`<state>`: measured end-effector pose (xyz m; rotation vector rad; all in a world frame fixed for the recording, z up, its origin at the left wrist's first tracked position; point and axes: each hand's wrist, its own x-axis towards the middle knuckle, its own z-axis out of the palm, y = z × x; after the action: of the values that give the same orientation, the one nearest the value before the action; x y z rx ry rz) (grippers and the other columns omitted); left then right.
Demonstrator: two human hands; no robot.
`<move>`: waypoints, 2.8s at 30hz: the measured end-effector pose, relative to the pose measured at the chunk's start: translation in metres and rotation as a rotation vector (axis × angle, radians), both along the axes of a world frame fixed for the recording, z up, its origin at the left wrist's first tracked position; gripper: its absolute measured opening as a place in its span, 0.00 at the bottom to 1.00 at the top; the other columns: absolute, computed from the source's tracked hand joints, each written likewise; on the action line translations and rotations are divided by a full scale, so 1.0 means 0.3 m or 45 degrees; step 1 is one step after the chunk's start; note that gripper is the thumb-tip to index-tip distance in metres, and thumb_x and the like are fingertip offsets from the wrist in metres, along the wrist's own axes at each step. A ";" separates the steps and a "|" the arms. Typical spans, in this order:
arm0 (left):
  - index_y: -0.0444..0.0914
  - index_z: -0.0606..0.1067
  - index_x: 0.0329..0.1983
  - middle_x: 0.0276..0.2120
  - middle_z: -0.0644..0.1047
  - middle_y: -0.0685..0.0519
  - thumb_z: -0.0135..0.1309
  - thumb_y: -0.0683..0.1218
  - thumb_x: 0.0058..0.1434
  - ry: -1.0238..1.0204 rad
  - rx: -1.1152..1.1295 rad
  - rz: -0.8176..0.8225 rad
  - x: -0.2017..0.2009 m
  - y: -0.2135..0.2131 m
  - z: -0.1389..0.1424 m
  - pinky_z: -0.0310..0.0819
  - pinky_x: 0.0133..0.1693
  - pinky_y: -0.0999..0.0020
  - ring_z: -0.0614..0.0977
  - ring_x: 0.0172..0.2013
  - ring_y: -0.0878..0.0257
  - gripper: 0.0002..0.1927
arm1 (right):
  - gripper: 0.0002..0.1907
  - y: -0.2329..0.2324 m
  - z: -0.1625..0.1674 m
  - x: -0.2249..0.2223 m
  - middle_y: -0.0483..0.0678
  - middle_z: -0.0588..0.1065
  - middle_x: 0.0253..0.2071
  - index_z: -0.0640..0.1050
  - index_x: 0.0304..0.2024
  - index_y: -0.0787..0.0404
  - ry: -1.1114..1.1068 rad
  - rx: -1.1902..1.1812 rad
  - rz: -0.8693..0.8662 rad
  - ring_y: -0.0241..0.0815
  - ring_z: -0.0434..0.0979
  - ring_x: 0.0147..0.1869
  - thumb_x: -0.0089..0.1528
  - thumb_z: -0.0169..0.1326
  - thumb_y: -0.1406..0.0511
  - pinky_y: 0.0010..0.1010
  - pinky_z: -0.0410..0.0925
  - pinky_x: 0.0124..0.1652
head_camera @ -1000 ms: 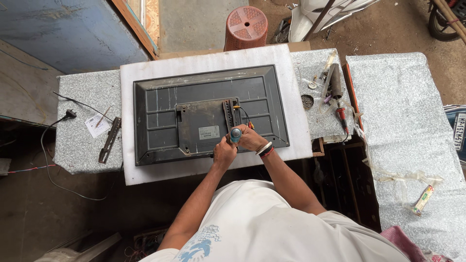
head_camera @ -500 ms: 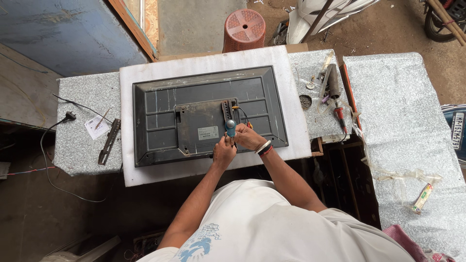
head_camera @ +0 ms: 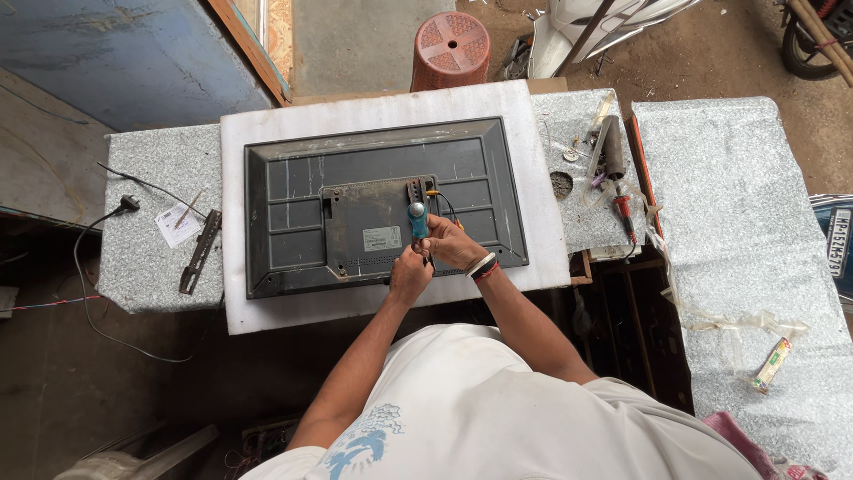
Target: The person retrieves a screwdriver from a drawer under the workbench, then uses it to unscrew and remove the back cover of a television lying face-down on the bench, working around the panel by hand and setting the cover aside.
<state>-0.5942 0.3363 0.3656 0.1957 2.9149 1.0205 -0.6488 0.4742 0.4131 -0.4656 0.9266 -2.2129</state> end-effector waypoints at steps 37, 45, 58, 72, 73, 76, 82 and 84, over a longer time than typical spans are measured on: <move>0.33 0.72 0.45 0.39 0.77 0.43 0.65 0.41 0.53 0.075 0.076 -0.021 -0.003 -0.002 0.004 0.80 0.38 0.52 0.84 0.37 0.44 0.18 | 0.16 -0.013 0.016 -0.008 0.41 0.76 0.37 0.76 0.49 0.57 0.053 0.024 0.057 0.31 0.73 0.40 0.64 0.65 0.60 0.27 0.67 0.43; 0.31 0.72 0.45 0.37 0.76 0.43 0.65 0.41 0.53 0.024 0.076 -0.012 -0.006 -0.003 0.007 0.80 0.36 0.51 0.83 0.36 0.43 0.19 | 0.19 -0.009 0.009 -0.003 0.42 0.76 0.36 0.78 0.48 0.61 0.039 -0.050 0.080 0.32 0.73 0.40 0.66 0.63 0.54 0.28 0.67 0.44; 0.30 0.72 0.46 0.36 0.76 0.43 0.65 0.40 0.53 -0.013 0.066 0.012 -0.011 0.001 0.019 0.80 0.34 0.50 0.83 0.35 0.43 0.20 | 0.17 -0.018 0.015 -0.001 0.42 0.76 0.35 0.79 0.44 0.61 0.046 -0.008 0.050 0.34 0.74 0.40 0.68 0.62 0.54 0.29 0.68 0.44; 0.33 0.70 0.50 0.36 0.78 0.42 0.61 0.41 0.56 -0.051 0.106 0.017 -0.008 0.016 0.047 0.80 0.36 0.49 0.84 0.36 0.41 0.20 | 0.19 -0.013 0.054 0.009 0.38 0.75 0.36 0.78 0.44 0.57 0.110 0.127 0.006 0.31 0.74 0.43 0.56 0.73 0.60 0.30 0.69 0.50; 0.33 0.70 0.51 0.36 0.79 0.42 0.61 0.41 0.55 -0.046 0.109 0.022 -0.007 0.016 0.052 0.80 0.36 0.49 0.84 0.36 0.41 0.21 | 0.19 -0.014 0.050 0.008 0.38 0.76 0.36 0.79 0.44 0.56 0.130 0.126 0.004 0.31 0.74 0.44 0.55 0.72 0.60 0.30 0.69 0.51; 0.33 0.70 0.52 0.39 0.78 0.39 0.63 0.41 0.54 0.064 0.037 -0.022 -0.005 0.016 0.062 0.80 0.36 0.48 0.83 0.37 0.40 0.24 | 0.16 -0.014 0.036 0.008 0.40 0.77 0.37 0.80 0.42 0.57 0.113 0.077 0.022 0.32 0.75 0.43 0.57 0.70 0.59 0.30 0.69 0.50; 0.32 0.69 0.53 0.40 0.77 0.40 0.63 0.42 0.54 -0.050 0.091 0.031 -0.002 0.011 0.055 0.80 0.37 0.48 0.83 0.38 0.40 0.25 | 0.18 -0.011 0.034 0.014 0.44 0.79 0.36 0.82 0.42 0.61 0.044 0.035 0.081 0.32 0.75 0.39 0.64 0.63 0.52 0.28 0.68 0.44; 0.32 0.69 0.54 0.39 0.77 0.40 0.63 0.42 0.55 -0.052 0.064 0.038 -0.004 0.011 0.046 0.80 0.37 0.47 0.83 0.38 0.40 0.25 | 0.16 -0.013 0.038 0.014 0.42 0.78 0.36 0.81 0.43 0.59 0.087 0.069 0.058 0.31 0.76 0.41 0.62 0.65 0.55 0.27 0.70 0.47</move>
<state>-0.5955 0.3396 0.3794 0.1321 2.8661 1.0894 -0.6446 0.4702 0.4245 -0.5348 1.0000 -2.1372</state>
